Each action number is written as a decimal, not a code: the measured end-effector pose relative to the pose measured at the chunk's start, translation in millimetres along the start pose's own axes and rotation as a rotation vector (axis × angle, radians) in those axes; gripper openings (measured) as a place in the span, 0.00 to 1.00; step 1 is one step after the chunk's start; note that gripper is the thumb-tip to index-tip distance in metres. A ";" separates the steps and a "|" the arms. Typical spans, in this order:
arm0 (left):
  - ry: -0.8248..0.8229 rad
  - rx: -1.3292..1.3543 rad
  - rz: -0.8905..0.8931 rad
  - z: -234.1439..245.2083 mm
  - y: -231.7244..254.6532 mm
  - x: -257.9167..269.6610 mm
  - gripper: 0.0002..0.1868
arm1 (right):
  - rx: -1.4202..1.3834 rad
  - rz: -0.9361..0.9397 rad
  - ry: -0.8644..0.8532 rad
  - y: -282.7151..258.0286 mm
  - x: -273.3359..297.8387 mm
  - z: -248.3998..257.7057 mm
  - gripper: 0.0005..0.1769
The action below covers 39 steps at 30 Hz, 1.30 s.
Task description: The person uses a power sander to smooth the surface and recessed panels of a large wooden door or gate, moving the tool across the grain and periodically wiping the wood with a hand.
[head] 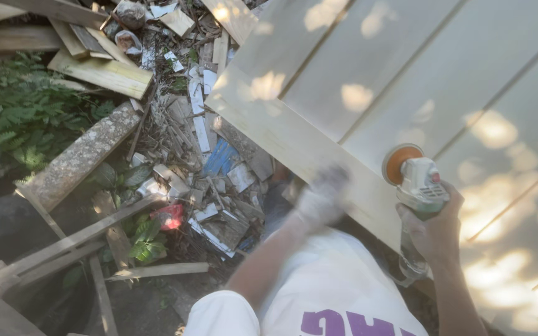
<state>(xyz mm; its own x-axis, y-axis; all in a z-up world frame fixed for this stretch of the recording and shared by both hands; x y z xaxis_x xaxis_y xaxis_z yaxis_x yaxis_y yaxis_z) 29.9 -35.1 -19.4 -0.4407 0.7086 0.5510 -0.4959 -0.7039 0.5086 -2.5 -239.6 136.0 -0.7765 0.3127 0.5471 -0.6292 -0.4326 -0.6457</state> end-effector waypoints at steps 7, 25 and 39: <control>0.549 0.005 0.587 81.6 -189.1 27.7 0.50 | 0.029 -0.095 0.114 100.5 85.7 35.5 0.50; -0.156 -0.233 0.612 10.7 -138.2 23.7 0.18 | 0.057 -0.356 0.319 203.2 189.8 0.0 0.48; -0.378 1.089 0.009 -59.6 81.4 78.1 0.34 | 0.152 -0.371 0.323 136.5 125.8 -84.7 0.47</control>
<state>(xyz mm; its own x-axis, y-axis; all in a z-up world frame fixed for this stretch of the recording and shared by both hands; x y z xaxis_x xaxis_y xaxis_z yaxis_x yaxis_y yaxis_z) -89.5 -34.1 25.6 -0.0969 0.7727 0.6273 0.4965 -0.5087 0.7033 -189.0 -187.8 71.6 -0.4881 0.7032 0.5170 -0.8709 -0.3538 -0.3411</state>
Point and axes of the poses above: each hand's wrist, its own x-axis away from the middle knuckle, its own z-axis out of the back of the hand, y = z × x, the point moved 5 cm from there along -x, towards the middle knuckle, and after that the axes turned 13 degrees about -y, right-handed, at the moved point
